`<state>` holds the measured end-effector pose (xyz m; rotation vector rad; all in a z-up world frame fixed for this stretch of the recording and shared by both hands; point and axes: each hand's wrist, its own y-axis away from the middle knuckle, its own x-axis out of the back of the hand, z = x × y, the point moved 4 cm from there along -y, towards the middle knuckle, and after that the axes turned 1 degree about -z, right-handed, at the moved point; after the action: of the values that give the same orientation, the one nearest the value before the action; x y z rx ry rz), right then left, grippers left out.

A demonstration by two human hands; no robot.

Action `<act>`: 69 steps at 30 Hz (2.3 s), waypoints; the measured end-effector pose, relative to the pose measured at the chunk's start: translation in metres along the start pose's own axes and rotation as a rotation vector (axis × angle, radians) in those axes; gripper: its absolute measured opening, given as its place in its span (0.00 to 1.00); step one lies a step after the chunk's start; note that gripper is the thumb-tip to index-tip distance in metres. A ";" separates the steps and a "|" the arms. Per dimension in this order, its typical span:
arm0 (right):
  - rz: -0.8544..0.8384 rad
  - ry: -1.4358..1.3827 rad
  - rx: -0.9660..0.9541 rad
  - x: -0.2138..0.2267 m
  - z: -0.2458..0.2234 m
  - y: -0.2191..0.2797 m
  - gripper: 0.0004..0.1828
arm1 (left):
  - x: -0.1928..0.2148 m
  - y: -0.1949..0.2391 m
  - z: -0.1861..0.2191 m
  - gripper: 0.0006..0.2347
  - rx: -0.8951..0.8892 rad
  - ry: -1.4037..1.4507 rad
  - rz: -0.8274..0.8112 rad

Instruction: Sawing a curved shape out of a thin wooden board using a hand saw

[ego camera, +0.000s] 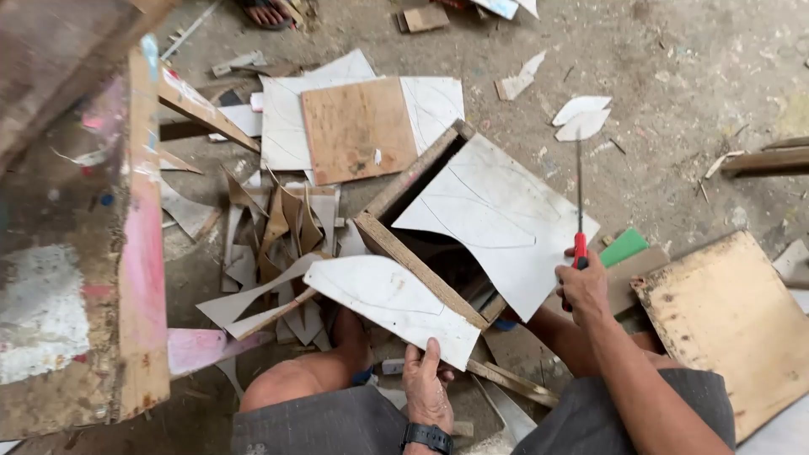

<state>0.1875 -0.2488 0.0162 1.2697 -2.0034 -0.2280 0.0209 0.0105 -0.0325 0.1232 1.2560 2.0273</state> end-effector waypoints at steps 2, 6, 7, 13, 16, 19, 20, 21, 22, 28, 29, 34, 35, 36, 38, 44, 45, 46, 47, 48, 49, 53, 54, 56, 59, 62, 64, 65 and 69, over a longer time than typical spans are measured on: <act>0.033 -0.001 0.028 -0.001 0.007 -0.010 0.19 | -0.002 0.007 0.000 0.21 0.034 -0.008 -0.010; 0.061 0.015 0.051 0.004 0.009 -0.029 0.19 | -0.017 0.009 -0.006 0.20 0.052 -0.073 -0.039; 0.062 0.021 0.046 0.007 0.011 -0.032 0.19 | -0.021 0.009 -0.010 0.20 0.059 -0.074 -0.036; 0.188 0.401 0.173 0.019 0.013 0.006 0.12 | -0.033 0.004 -0.026 0.03 0.139 -0.046 0.068; 0.097 0.294 0.154 0.007 0.006 0.083 0.08 | -0.033 -0.019 -0.055 0.08 0.054 -0.046 0.009; 0.023 0.218 0.395 -0.014 0.043 0.105 0.33 | -0.041 -0.024 -0.063 0.06 0.062 0.034 0.036; -0.072 0.231 0.193 -0.024 0.037 0.121 0.20 | -0.042 -0.022 -0.063 0.05 0.054 0.043 0.024; -0.170 0.238 -0.011 -0.036 0.031 0.139 0.10 | -0.042 -0.021 -0.061 0.08 0.042 0.052 0.018; -0.170 0.240 -0.014 -0.040 0.046 0.129 0.10 | -0.043 -0.016 -0.060 0.08 0.045 0.052 0.019; -0.111 0.179 0.227 -0.059 0.077 0.083 0.15 | -0.047 0.018 0.005 0.08 0.186 -0.519 -0.039; -0.145 0.212 0.207 -0.056 0.068 0.088 0.14 | -0.047 0.021 0.015 0.07 0.162 -0.826 -0.152; -0.216 0.308 0.217 -0.051 0.066 0.069 0.18 | -0.052 0.009 0.072 0.14 -0.201 -1.407 -0.174; -0.221 0.287 0.242 -0.052 0.070 0.063 0.18 | -0.058 0.004 0.089 0.13 -0.527 -1.506 -0.170; -0.226 0.265 0.267 -0.053 0.074 0.056 0.18 | -0.064 0.001 0.104 0.12 -0.860 -1.583 -0.167; -0.247 0.283 0.266 -0.054 0.076 0.058 0.18 | -0.063 -0.014 0.121 0.14 -0.918 -1.643 -0.177; -0.335 0.283 0.281 -0.047 0.066 0.068 0.19 | -0.051 -0.059 0.110 0.26 -0.910 -1.726 -0.240; -0.360 0.227 0.295 -0.047 0.060 0.070 0.18 | -0.050 -0.062 0.112 0.28 -0.913 -1.704 -0.232; -0.366 0.227 0.286 -0.046 0.061 0.070 0.18 | -0.045 -0.060 0.109 0.28 -0.903 -1.710 -0.231; -0.370 0.241 0.308 -0.045 0.059 0.067 0.18 | -0.043 -0.061 0.106 0.29 -0.824 -1.699 -0.310; -0.375 0.254 0.331 -0.045 0.058 0.065 0.19 | -0.041 -0.061 0.102 0.30 -0.745 -1.686 -0.388; -0.381 0.256 0.328 -0.044 0.058 0.064 0.19 | -0.042 -0.054 0.107 0.30 -0.738 -1.686 -0.383; -0.394 0.328 0.366 -0.046 0.054 0.057 0.20 | -0.054 -0.042 0.118 0.22 -0.706 -1.725 -0.449; -0.385 0.349 0.372 -0.046 0.053 0.057 0.21 | -0.055 -0.041 0.117 0.21 -0.664 -1.689 -0.443; -0.321 0.438 0.432 -0.039 0.041 0.077 0.20 | -0.056 -0.046 0.115 0.19 -0.563 -1.676 -0.463; -0.280 0.545 0.443 -0.025 0.022 0.113 0.19 | -0.061 -0.051 0.115 0.19 -0.446 -1.656 -0.464; -0.393 0.545 0.278 -0.013 0.014 0.155 0.23 | -0.058 -0.066 0.096 0.20 -0.466 -1.686 -0.383; -0.467 0.511 0.167 -0.009 0.013 0.174 0.28 | -0.057 -0.079 0.086 0.20 -0.520 -1.727 -0.327; -0.459 0.534 0.125 -0.005 0.015 0.181 0.28 | -0.053 -0.084 0.082 0.24 -0.539 -1.759 -0.267; -0.463 0.564 0.203 0.004 0.026 0.190 0.31 | -0.055 -0.079 0.085 0.35 -0.527 -1.863 -0.159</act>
<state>0.0346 -0.1646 0.0955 1.6951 -1.2647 0.1148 0.1404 0.0582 -0.0367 1.2146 -0.4278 1.1140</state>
